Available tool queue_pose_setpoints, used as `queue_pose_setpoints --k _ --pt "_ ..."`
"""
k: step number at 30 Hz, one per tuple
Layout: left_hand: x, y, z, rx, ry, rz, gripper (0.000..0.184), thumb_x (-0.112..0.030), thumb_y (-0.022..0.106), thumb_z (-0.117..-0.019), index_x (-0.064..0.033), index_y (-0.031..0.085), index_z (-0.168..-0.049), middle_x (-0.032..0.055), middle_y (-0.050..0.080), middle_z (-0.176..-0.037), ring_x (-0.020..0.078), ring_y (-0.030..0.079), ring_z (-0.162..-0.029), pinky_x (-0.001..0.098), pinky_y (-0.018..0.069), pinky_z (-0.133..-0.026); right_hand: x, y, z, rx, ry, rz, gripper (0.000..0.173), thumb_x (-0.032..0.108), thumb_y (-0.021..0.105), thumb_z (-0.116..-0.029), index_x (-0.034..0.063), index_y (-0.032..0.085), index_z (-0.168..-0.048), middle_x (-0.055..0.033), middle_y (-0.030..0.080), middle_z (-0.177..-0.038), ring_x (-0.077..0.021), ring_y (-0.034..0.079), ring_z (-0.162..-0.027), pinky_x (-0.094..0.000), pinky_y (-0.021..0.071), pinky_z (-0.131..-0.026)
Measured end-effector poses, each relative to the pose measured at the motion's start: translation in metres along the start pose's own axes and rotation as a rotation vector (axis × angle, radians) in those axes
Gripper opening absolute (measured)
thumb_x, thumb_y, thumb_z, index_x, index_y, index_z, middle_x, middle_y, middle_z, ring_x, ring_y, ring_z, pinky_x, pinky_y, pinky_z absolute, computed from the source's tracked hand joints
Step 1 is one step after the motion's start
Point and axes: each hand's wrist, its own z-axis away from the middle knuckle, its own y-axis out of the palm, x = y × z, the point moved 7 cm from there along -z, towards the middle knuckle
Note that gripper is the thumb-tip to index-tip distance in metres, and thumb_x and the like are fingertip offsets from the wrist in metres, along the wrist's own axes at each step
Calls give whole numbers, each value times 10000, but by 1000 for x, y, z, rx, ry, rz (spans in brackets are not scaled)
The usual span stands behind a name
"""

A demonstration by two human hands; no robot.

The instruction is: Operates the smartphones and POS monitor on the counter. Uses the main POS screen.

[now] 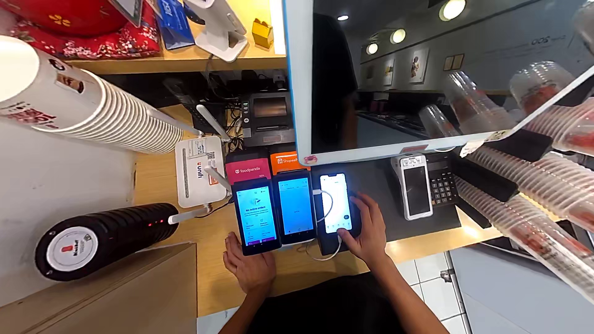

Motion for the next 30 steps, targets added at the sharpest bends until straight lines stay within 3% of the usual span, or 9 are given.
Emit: queue_pose_setpoints --k 5,11,18,21,27,30 --pt "3 6 3 12 4 -12 773 -484 195 -986 51 425 -1493 314 353 -1575 481 295 -1487 635 152 -1203 -1 6 -10 115 79 84 1074 945 319 -803 137 549 -1472 -168 478 -1544 -325 532 -1330 -508 452 -1067" --pt "7 11 5 32 7 -51 783 -505 190 -979 22 423 -1509 299 351 -1584 474 290 -1492 641 132 -1206 -1 12 -13 198 97 134 1161 998 294 -742 200 426 -1575 -151 383 -1619 -328 483 -1377 -517 409 -1118" --pt "4 9 4 31 8 -56 769 -499 197 -984 15 417 -1514 306 344 -1583 468 289 -1493 638 133 -1209 -1 13 -13 220 97 128 1146 1002 313 -732 244 408 -1586 -129 344 -1647 -298 400 -1464 -517 340 -1182" --pt "1 5 3 36 12 -47 780 -503 216 -986 52 432 -1489 337 358 -1560 501 307 -1472 651 155 -1199 -1 13 -13 225 100 126 1144 1005 309 -731 253 404 -1588 -124 352 -1643 -288 405 -1459 -505 340 -1182" --pt "1 6 3 24 -2 -52 774 -494 208 -979 37 430 -1496 320 352 -1573 480 298 -1485 636 149 -1205 -2 13 -12 221 88 106 1090 999 329 -735 314 410 -1579 -92 343 -1652 -270 374 -1484 -500 316 -1200" --pt "0 4 3 21 -4 -59 765 -490 199 -987 33 441 -1490 319 359 -1569 481 315 -1476 634 162 -1199 -2 11 -12 208 87 90 1083 986 342 -749 296 409 -1582 -98 347 -1649 -274 389 -1473 -501 319 -1199"
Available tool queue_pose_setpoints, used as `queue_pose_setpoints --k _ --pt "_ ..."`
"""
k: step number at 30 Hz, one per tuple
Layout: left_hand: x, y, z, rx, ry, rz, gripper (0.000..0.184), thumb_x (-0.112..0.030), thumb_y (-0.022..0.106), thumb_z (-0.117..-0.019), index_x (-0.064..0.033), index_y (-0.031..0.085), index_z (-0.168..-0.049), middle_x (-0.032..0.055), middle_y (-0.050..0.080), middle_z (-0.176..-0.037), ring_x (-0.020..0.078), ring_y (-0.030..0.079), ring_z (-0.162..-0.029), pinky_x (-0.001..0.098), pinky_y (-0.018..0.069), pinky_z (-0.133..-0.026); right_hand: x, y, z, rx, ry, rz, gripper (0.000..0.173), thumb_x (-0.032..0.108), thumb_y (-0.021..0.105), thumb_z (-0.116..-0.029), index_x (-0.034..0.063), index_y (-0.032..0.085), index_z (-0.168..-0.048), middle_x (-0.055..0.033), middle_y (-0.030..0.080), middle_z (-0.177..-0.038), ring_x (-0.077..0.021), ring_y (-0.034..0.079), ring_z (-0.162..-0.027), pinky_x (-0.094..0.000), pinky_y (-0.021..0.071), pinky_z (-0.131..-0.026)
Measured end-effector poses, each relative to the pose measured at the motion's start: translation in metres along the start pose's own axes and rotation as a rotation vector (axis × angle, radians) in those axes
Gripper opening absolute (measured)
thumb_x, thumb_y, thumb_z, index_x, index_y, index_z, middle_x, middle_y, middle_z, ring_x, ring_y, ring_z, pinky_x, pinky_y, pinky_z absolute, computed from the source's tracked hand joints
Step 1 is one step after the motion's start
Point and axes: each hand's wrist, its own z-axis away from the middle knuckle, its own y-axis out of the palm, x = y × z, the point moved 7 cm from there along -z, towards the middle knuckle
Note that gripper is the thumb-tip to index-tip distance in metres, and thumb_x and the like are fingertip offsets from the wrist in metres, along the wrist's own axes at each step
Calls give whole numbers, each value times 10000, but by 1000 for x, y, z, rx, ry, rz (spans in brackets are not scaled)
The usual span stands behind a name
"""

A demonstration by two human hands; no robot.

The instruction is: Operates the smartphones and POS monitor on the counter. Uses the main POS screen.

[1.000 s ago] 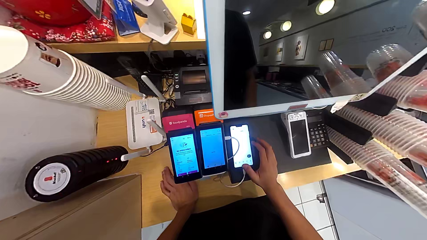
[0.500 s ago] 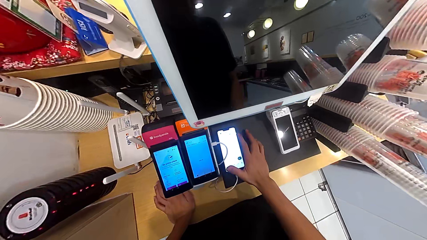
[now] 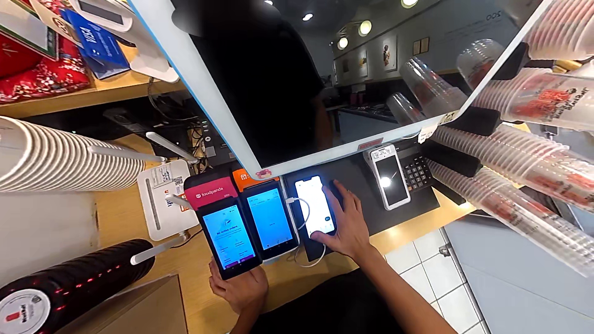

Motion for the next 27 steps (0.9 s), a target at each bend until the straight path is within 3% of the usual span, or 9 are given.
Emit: queue_pose_setpoints --k 6,10,15,20,27 --pt "-2 -3 0 4 14 -4 751 -464 227 -975 52 456 -1471 338 370 -1551 498 324 -1463 650 162 -1189 -1 0 -1 17 6 1 1016 980 330 -761 332 491 -1527 -111 348 -1646 -291 378 -1476 -506 325 -1190" --pt "-3 -3 2 9 16 -4 737 -458 233 -988 44 457 -1477 333 383 -1548 502 324 -1464 659 147 -1190 -3 -5 0 -43 27 -54 1077 970 363 -764 244 462 -1555 -138 379 -1626 -297 426 -1446 -488 396 -1149" --pt "-3 -3 5 7 49 -32 686 -425 282 -974 48 545 -1396 336 450 -1495 512 363 -1436 660 152 -1185 -5 -5 3 -86 34 -87 1085 944 389 -784 170 474 -1539 -148 409 -1604 -295 455 -1426 -473 428 -1131" --pt "-6 -5 3 25 54 -48 653 -416 299 -973 49 628 -1292 322 550 -1406 510 418 -1402 687 174 -1165 -8 -5 4 -108 52 -114 999 893 436 -822 163 522 -1499 -145 441 -1583 -289 480 -1409 -471 457 -1107" --pt "-7 -5 3 28 49 -67 643 -409 284 -983 34 629 -1296 301 562 -1402 489 432 -1401 685 189 -1159 -8 -2 6 -110 54 -115 784 721 483 -900 154 587 -1432 -141 437 -1582 -283 468 -1413 -448 440 -1112"
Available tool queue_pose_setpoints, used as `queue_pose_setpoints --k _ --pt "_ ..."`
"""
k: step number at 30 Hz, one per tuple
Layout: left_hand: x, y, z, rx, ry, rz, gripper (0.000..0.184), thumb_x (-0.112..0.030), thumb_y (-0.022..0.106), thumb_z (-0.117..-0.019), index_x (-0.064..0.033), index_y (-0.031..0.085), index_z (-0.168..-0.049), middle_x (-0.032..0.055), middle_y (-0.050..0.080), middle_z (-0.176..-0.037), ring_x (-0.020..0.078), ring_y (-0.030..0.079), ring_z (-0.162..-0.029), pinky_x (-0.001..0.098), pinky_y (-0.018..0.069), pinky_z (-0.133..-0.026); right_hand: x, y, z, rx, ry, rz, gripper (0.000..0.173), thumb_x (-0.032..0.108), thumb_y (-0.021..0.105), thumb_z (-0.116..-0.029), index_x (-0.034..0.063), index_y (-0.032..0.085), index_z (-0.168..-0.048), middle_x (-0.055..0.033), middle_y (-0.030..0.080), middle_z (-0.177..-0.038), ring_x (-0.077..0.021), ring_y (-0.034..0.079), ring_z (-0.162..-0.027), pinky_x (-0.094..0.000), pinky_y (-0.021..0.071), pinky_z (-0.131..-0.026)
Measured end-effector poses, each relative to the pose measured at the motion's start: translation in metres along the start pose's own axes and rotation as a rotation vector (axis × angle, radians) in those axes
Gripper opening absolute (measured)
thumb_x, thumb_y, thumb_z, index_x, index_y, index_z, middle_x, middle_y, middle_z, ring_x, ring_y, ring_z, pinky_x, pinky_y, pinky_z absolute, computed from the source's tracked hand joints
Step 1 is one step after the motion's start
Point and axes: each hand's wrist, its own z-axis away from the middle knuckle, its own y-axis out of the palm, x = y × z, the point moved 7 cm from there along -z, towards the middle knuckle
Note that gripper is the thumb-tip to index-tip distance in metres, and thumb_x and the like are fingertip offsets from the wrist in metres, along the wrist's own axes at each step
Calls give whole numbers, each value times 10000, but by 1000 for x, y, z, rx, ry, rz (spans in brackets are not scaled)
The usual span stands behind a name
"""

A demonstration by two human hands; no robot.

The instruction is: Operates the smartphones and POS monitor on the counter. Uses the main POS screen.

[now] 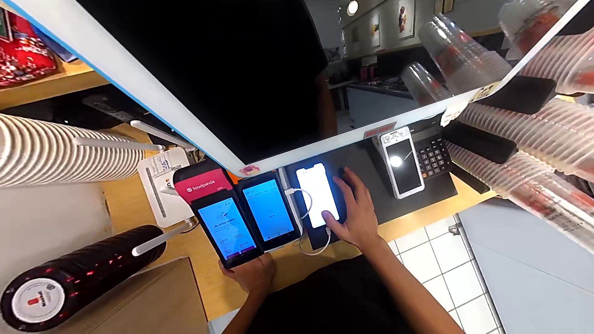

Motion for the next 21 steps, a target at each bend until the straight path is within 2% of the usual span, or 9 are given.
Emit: queue_pose_setpoints --k 6,10,14,18,21 --pt "1 1 -1 17 -9 -18 635 -399 302 -975 41 624 -1300 307 558 -1404 488 433 -1400 673 190 -1165 0 -1 -1 4 -16 -2 704 613 507 -903 147 593 -1424 -139 430 -1584 -273 449 -1429 -436 435 -1118" --pt "0 1 -1 40 -18 -43 641 -409 300 -965 27 631 -1297 300 562 -1402 485 436 -1398 669 190 -1166 0 -1 -1 -4 -18 -6 658 570 473 -914 153 608 -1405 -133 438 -1580 -270 451 -1426 -434 432 -1114" --pt "2 4 -1 51 -16 -25 639 -417 310 -943 12 666 -1255 281 582 -1392 481 445 -1396 684 176 -1163 -3 -2 0 -36 16 -38 617 519 472 -925 141 618 -1389 -137 460 -1561 -270 479 -1405 -435 467 -1086" --pt "5 9 0 106 -31 -29 670 -444 321 -924 10 651 -1290 285 539 -1442 476 411 -1423 685 139 -1176 -4 -3 -1 -53 36 -50 614 517 473 -922 124 631 -1367 -135 474 -1548 -264 488 -1397 -443 476 -1079" --pt "6 9 -1 118 -28 -33 675 -452 335 -911 5 646 -1299 286 528 -1451 475 406 -1425 687 145 -1168 -4 -2 -1 -44 30 -28 612 533 493 -911 136 645 -1350 -127 488 -1540 -266 493 -1392 -453 467 -1083"
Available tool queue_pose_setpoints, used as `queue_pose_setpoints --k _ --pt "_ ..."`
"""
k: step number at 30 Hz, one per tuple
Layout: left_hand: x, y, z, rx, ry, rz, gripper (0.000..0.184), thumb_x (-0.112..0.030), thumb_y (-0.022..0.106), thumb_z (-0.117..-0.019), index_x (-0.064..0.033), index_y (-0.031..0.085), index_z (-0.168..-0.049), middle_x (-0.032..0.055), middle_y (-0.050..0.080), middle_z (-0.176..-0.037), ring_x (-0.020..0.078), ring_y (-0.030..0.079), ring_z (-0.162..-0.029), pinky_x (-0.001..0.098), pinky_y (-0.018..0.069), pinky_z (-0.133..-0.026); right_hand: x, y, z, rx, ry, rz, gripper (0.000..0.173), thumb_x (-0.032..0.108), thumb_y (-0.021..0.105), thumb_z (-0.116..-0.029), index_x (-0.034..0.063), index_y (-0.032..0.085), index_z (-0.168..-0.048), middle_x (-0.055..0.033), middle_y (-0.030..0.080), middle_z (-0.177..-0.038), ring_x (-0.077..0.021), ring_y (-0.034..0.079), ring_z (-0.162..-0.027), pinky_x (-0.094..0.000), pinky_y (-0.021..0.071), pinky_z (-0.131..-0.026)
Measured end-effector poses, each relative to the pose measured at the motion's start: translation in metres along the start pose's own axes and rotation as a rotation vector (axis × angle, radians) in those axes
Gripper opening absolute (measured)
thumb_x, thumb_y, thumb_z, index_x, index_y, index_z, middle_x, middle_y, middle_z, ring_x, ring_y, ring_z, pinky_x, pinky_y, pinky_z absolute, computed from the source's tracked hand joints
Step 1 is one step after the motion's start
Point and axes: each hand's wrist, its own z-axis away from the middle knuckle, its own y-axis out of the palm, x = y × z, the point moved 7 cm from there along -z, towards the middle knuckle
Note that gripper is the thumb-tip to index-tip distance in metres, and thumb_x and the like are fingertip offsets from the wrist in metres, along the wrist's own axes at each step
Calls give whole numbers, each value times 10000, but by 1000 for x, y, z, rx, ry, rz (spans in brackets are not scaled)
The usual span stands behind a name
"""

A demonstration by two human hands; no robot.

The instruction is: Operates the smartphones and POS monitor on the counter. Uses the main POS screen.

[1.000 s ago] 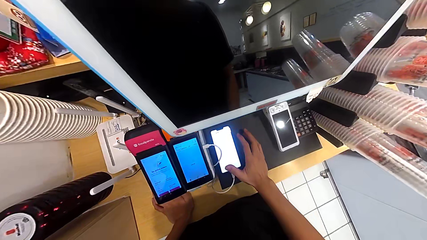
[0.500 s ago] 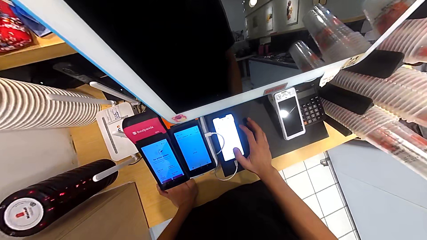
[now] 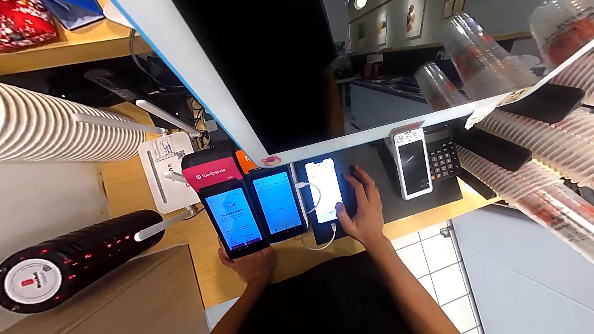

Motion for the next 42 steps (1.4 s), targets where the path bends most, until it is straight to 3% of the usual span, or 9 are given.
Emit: queue_pose_setpoints --k 6,15,20,25,29,31,37,42 --pt "7 8 0 9 -5 0 707 -482 358 -911 20 622 -1333 305 478 -1492 483 373 -1445 686 132 -1177 -1 0 0 -1 4 -22 547 522 535 -898 132 701 -1244 -130 518 -1510 -271 503 -1379 -450 470 -1076" --pt "0 3 0 17 0 -45 662 -445 361 -913 22 657 -1277 290 568 -1406 482 428 -1410 698 159 -1163 -9 -4 -1 -18 60 -117 447 449 518 -903 120 727 -1121 -111 550 -1474 -245 519 -1357 -448 479 -1057" --pt "1 5 0 9 6 -62 646 -436 348 -923 5 669 -1270 276 577 -1404 477 434 -1408 696 153 -1167 -10 -3 -4 -33 120 -115 351 413 601 -889 152 742 -1076 -69 570 -1450 -215 534 -1333 -441 496 -1033" --pt "-1 3 0 19 10 -54 650 -440 343 -922 -2 661 -1283 279 559 -1424 482 416 -1418 701 150 -1163 -12 -2 -4 -42 155 -122 292 398 644 -933 155 750 -1056 -41 584 -1439 -193 534 -1341 -434 493 -1057" --pt "0 3 -1 16 9 -56 655 -439 323 -927 -14 652 -1301 271 555 -1433 468 412 -1426 693 143 -1169 -12 -4 -4 -48 146 -165 338 361 506 -1012 132 751 -1054 -62 583 -1438 -204 533 -1339 -430 493 -1057" --pt "0 3 0 6 9 -37 665 -448 329 -928 4 652 -1294 282 557 -1425 477 420 -1418 694 144 -1171 -11 -4 -4 -41 125 -160 366 374 482 -999 130 746 -1064 -77 573 -1447 -218 524 -1347 -441 482 -1065" --pt "2 3 -1 11 -9 1 702 -488 350 -914 17 645 -1301 301 530 -1443 491 411 -1418 696 136 -1174 -3 -2 -4 -18 28 -35 450 519 572 -866 177 744 -1102 -79 567 -1462 -262 539 -1297 -462 453 -1029" --pt "1 3 -1 1 -3 -8 697 -484 339 -910 5 648 -1299 291 534 -1445 481 415 -1418 694 148 -1168 -5 0 -4 5 60 10 378 459 565 -924 178 733 -1114 -58 568 -1464 -252 538 -1301 -452 451 -1033"
